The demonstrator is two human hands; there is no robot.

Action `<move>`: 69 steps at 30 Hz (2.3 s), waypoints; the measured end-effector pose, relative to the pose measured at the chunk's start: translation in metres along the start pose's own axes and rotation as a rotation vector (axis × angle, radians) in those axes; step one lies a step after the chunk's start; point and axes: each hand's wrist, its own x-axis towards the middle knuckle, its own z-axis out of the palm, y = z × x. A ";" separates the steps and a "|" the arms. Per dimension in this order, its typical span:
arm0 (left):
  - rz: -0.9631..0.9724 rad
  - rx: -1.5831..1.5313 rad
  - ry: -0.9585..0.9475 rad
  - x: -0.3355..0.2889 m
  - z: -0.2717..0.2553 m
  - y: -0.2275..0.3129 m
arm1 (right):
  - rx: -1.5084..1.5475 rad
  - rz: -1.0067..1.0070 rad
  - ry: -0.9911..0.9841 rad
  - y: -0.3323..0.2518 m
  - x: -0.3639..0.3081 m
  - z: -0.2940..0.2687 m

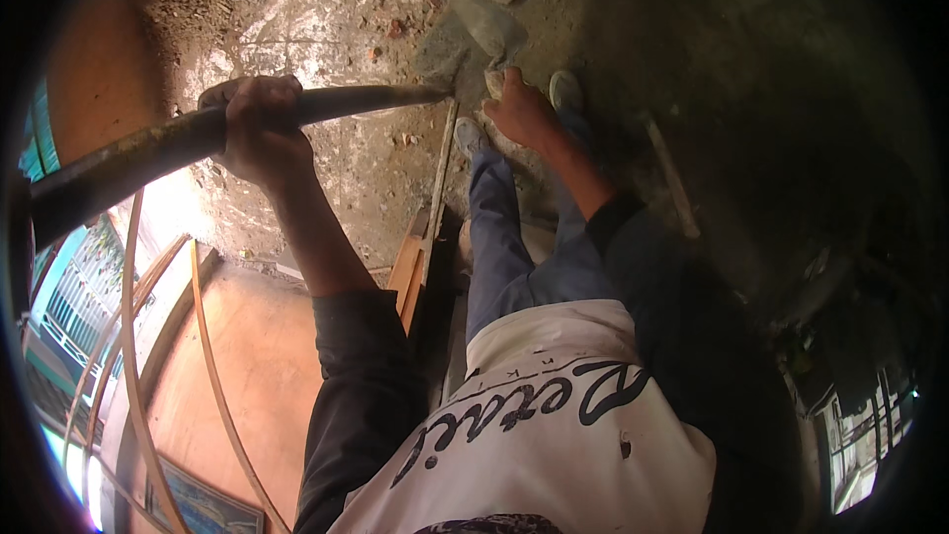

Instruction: The person uses a pickaxe and a hammer to break up a concrete floor in a construction site. They repeatedly strike the floor with the pickaxe, then use the hammer to break larger chunks into smaller pieces.

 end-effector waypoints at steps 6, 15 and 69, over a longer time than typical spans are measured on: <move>0.047 0.012 -0.044 -0.010 -0.011 0.000 | 0.110 -0.170 0.041 -0.035 0.033 0.000; 0.001 0.057 -0.079 -0.013 -0.017 0.004 | 0.064 -0.153 -0.195 -0.015 0.052 0.024; 0.022 0.175 0.569 -0.034 0.035 -0.019 | 0.268 0.114 0.050 0.017 -0.048 0.056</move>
